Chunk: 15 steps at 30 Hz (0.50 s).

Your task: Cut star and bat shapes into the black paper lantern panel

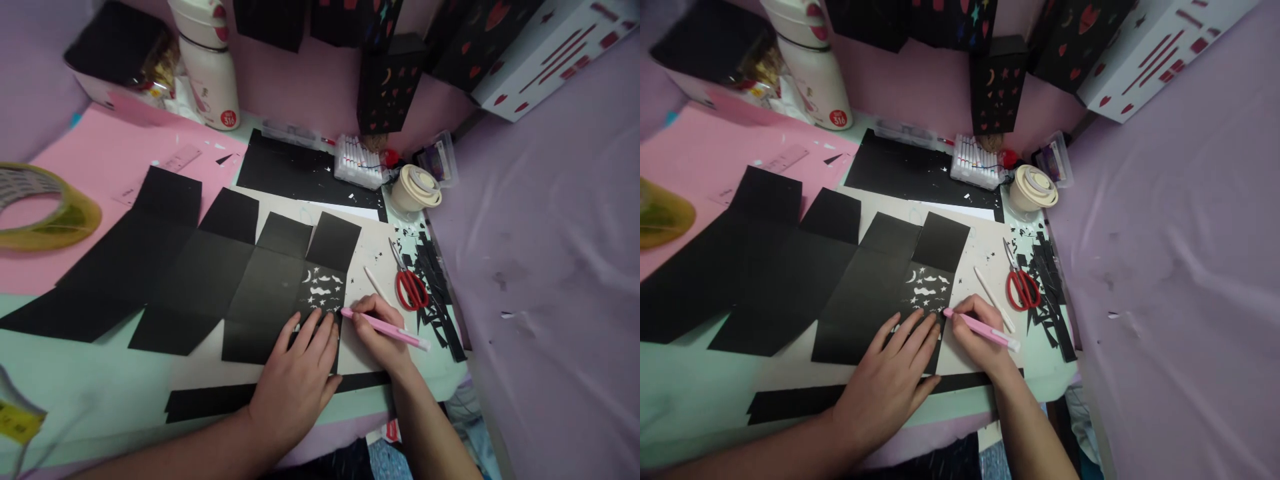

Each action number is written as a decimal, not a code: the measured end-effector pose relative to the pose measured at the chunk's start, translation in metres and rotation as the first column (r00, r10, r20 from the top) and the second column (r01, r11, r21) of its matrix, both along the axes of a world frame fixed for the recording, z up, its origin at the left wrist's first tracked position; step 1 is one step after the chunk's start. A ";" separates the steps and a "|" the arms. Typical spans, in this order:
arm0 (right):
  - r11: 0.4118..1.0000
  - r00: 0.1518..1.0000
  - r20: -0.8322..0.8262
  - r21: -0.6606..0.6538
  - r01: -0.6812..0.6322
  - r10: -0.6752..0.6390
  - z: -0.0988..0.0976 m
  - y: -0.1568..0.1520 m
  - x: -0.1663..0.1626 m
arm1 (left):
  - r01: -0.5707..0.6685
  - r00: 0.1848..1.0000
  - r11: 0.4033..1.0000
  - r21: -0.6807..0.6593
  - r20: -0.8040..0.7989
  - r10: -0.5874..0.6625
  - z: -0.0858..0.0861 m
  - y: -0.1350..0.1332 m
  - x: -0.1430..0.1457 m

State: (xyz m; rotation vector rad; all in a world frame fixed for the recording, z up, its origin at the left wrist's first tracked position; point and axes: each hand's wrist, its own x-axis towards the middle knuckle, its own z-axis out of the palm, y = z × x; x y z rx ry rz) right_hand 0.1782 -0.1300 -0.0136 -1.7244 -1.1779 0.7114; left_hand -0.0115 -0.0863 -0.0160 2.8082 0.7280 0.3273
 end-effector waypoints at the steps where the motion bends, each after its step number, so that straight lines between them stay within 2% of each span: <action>1: 1.000 1.000 -0.001 -0.009 -0.002 0.002 0.000 0.000 0.000 | -0.002 1.000 1.000 0.003 0.001 0.002 0.000 0.000 0.000; 15: 1.000 1.000 0.010 -0.007 0.010 -0.010 0.013 0.003 -0.009 | -0.011 1.000 0.998 0.056 0.013 0.011 -0.002 -0.001 0.000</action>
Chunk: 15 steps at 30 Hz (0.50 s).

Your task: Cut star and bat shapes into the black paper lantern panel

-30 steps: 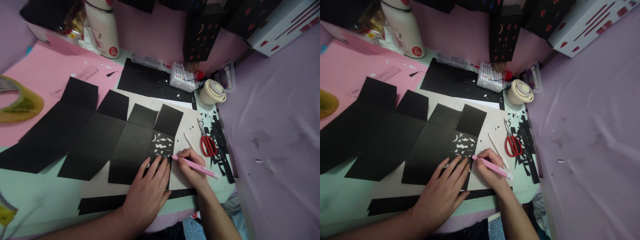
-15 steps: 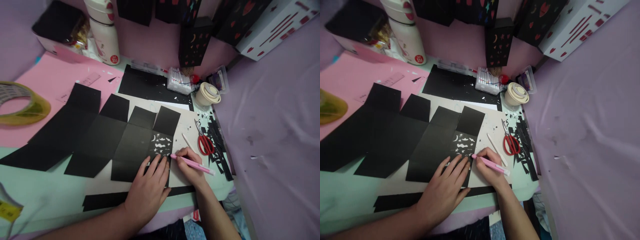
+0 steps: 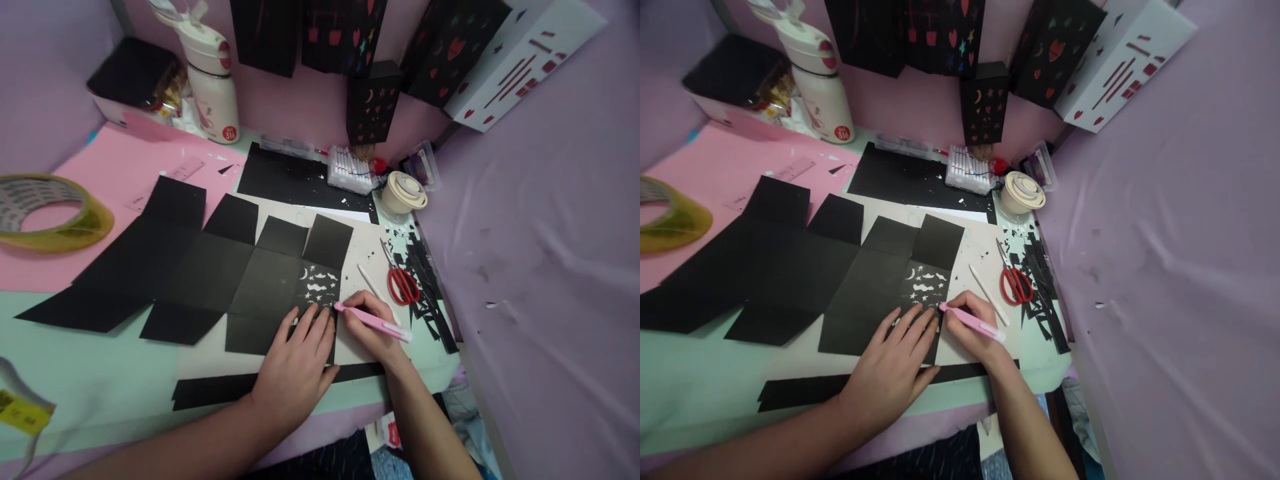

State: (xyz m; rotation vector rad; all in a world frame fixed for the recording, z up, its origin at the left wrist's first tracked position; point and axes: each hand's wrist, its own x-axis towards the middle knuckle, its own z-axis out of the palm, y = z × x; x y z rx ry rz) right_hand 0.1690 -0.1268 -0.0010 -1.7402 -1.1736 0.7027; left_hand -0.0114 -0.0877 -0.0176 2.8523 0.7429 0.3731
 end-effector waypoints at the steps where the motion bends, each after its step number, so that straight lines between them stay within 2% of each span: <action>1: 1.000 1.000 0.001 -0.008 -0.003 0.003 0.000 0.000 0.000 | 0.001 1.000 1.000 0.002 0.000 -0.001 0.000 0.000 0.000; 8: 0.998 0.998 0.010 -0.031 -0.057 0.057 0.000 -0.001 0.002 | -0.002 1.000 1.000 0.000 0.010 0.002 -0.001 0.000 0.001; 15: 1.000 1.000 0.008 -0.011 -0.024 0.024 0.000 -0.001 0.002 | -0.001 1.000 1.000 0.001 0.004 0.001 -0.001 0.000 0.001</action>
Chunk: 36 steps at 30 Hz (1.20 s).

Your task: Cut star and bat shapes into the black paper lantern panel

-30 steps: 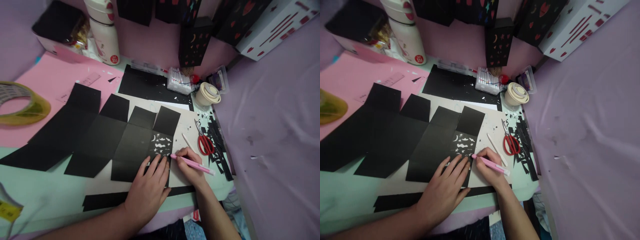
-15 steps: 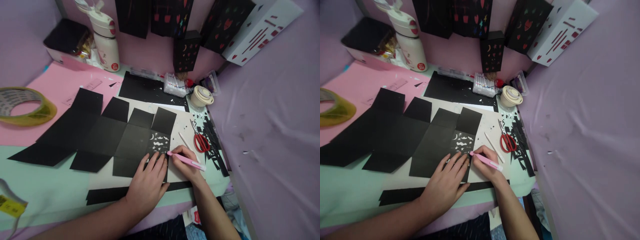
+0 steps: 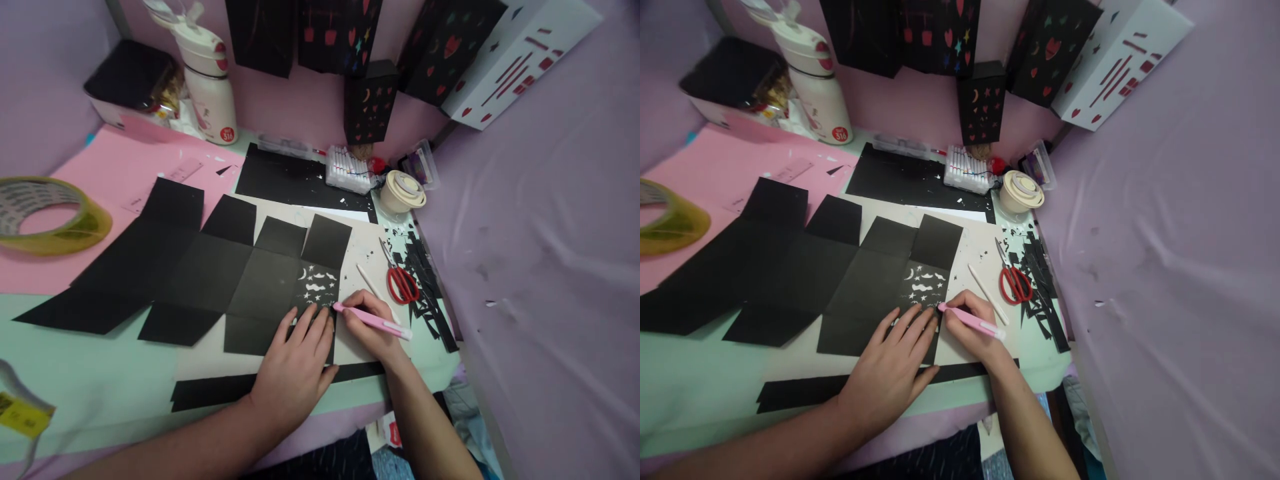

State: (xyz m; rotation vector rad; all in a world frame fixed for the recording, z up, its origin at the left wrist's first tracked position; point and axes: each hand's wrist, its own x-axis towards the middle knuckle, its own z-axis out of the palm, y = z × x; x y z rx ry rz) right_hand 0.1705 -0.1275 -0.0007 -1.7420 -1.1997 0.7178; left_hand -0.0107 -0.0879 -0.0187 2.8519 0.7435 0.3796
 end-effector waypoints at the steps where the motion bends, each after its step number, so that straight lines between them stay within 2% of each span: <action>1: 1.000 1.000 -0.002 -0.003 -0.004 0.004 0.000 0.000 0.000 | 0.001 1.000 1.000 -0.001 -0.003 -0.001 0.000 0.000 0.000; 20: 0.999 0.999 -0.033 -0.022 -0.025 0.024 -0.003 -0.001 0.002 | 0.003 1.000 1.000 -0.013 -0.003 -0.003 0.001 0.000 -0.001; 26: 1.000 0.999 -0.040 -0.013 0.009 -0.009 -0.003 -0.001 0.002 | 0.005 1.000 1.000 -0.005 0.001 -0.005 0.000 0.000 0.000; 31: 0.999 0.999 -0.043 -0.041 -0.004 0.003 -0.003 -0.001 0.004 | 0.000 1.000 1.000 0.005 0.016 0.000 -0.002 0.000 0.001; 36: 0.984 0.992 -0.101 -0.153 -0.091 0.076 0.009 0.009 0.022 | 0.002 1.000 1.000 -0.002 0.018 -0.002 -0.002 -0.001 0.001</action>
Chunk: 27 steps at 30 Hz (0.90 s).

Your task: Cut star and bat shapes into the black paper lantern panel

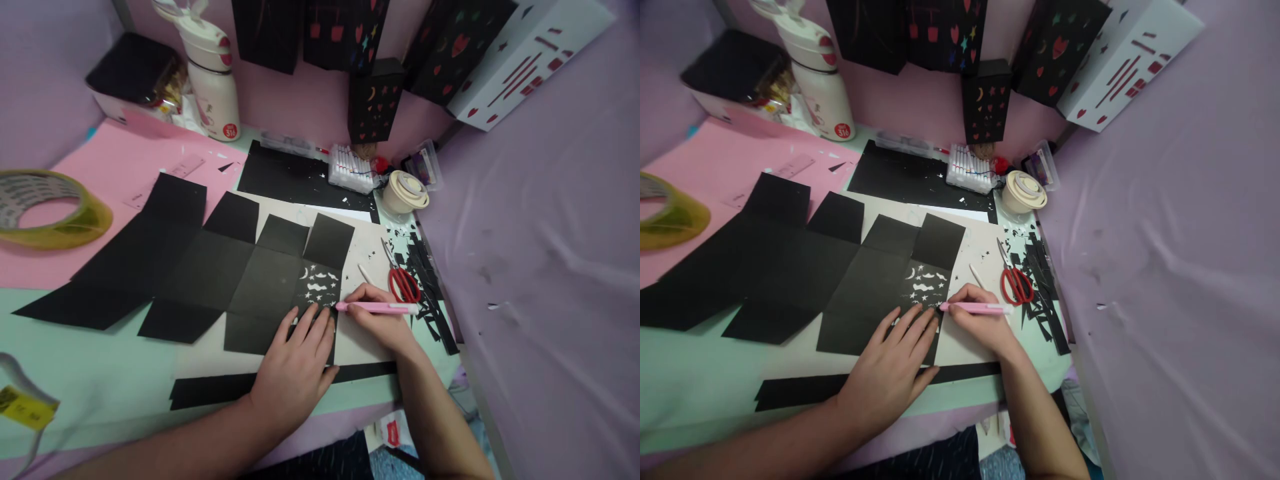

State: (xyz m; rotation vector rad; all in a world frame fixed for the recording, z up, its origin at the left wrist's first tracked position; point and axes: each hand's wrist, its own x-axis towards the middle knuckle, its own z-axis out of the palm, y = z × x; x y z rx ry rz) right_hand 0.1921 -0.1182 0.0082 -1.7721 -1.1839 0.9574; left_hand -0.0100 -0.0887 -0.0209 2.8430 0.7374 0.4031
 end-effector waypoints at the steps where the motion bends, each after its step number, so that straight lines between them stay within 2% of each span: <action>1: 1.000 0.999 -0.022 -0.016 -0.026 0.026 0.003 0.004 0.005 | 0.000 1.000 1.000 -0.003 0.002 0.000 0.000 0.000 0.000; 8: 0.954 0.966 -0.138 -0.181 -0.240 0.217 0.008 0.029 0.031 | 0.004 1.000 1.000 -0.021 0.002 -0.004 0.000 0.000 -0.001; 15: 0.951 0.960 -0.209 -0.208 -0.229 0.186 0.005 0.029 0.033 | 0.008 1.000 0.999 -0.032 0.015 -0.008 0.001 0.002 -0.001; 27: 0.950 0.965 -0.210 -0.236 -0.206 0.157 0.012 0.033 0.026 | 0.017 1.000 0.999 -0.040 0.000 -0.017 0.000 0.002 -0.001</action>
